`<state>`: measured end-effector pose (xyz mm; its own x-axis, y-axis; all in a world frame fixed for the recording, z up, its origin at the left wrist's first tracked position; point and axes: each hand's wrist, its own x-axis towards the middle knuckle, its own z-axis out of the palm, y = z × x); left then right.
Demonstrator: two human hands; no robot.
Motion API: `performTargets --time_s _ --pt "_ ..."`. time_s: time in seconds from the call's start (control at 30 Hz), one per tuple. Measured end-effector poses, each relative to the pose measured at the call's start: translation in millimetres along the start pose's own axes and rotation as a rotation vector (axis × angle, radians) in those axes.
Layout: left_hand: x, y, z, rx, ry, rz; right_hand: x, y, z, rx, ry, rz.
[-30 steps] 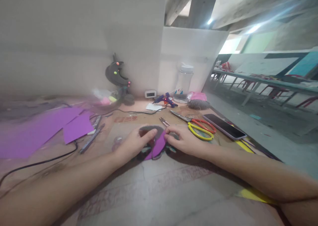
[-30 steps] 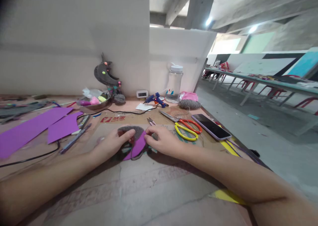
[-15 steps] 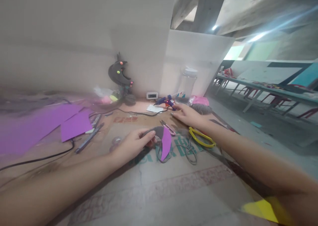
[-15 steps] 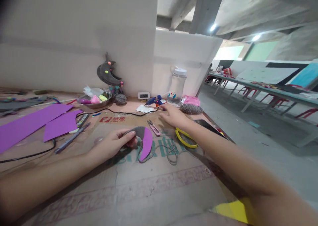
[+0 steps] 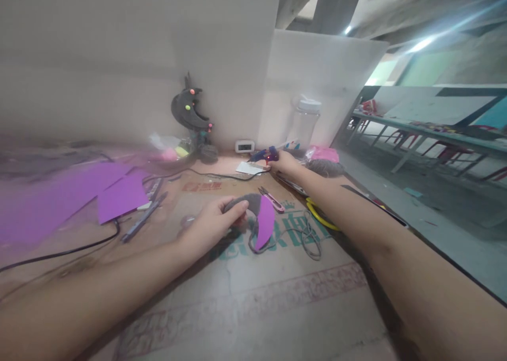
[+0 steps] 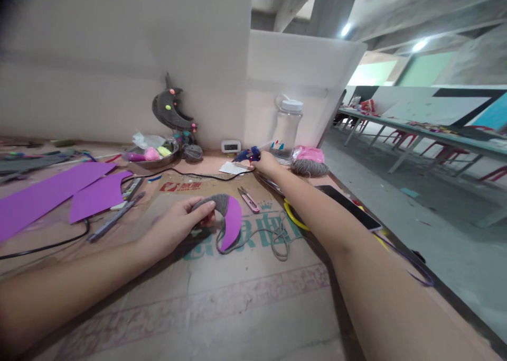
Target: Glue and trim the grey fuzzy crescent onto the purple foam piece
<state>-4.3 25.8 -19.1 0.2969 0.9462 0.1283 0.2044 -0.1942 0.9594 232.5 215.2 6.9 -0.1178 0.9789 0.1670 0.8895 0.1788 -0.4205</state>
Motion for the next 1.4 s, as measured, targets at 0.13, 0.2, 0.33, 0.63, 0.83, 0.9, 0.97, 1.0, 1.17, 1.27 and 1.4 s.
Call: performTargets --time_s 0.13,0.2,0.33,0.63,0.83,0.9,0.97,1.0,1.17,1.27,1.4 --pt "0.7 0.3 -0.3 0.052 0.006 0.0 -4.0 -4.6 -8.7 0.015 0.037 0.027" --pt "0.5 0.9 -0.6 0.063 0.006 -0.009 -9.5 -5.4 -17.8 0.028 0.059 0.036" --pt "-1.3 2.5 -1.4 0.099 0.036 -0.044 -26.9 -4.9 -34.9 0.095 0.077 0.05" --pt "-5.0 11.3 -0.2 0.057 0.065 -0.099 -96.8 -8.6 -55.9 0.352 0.051 -0.016" --pt "-6.0 14.2 -1.1 0.042 0.141 -0.1 -179.3 -5.0 -48.5 0.483 0.043 -0.16" --pt "-6.3 14.4 -1.1 0.044 0.131 -0.099 -200.7 -6.7 -45.0 0.374 -0.046 -0.176" --pt "-6.6 14.9 -0.7 0.057 0.132 -0.104 -214.1 -10.9 -42.3 0.334 -0.075 -0.234" --pt "-6.8 15.3 -0.4 0.064 0.136 -0.105 -217.9 -13.3 -41.0 0.325 -0.088 -0.253" --pt "-7.6 18.8 1.4 0.086 0.114 -0.125 -221.0 -18.0 -32.0 0.395 -0.161 -0.257" --pt "-7.8 20.7 1.5 0.097 0.096 -0.123 -220.4 -16.5 -28.1 0.353 -0.113 -0.289" --pt "-7.9 22.2 1.4 0.092 0.067 -0.123 -219.8 -18.2 -27.5 0.23 -0.092 -0.32"
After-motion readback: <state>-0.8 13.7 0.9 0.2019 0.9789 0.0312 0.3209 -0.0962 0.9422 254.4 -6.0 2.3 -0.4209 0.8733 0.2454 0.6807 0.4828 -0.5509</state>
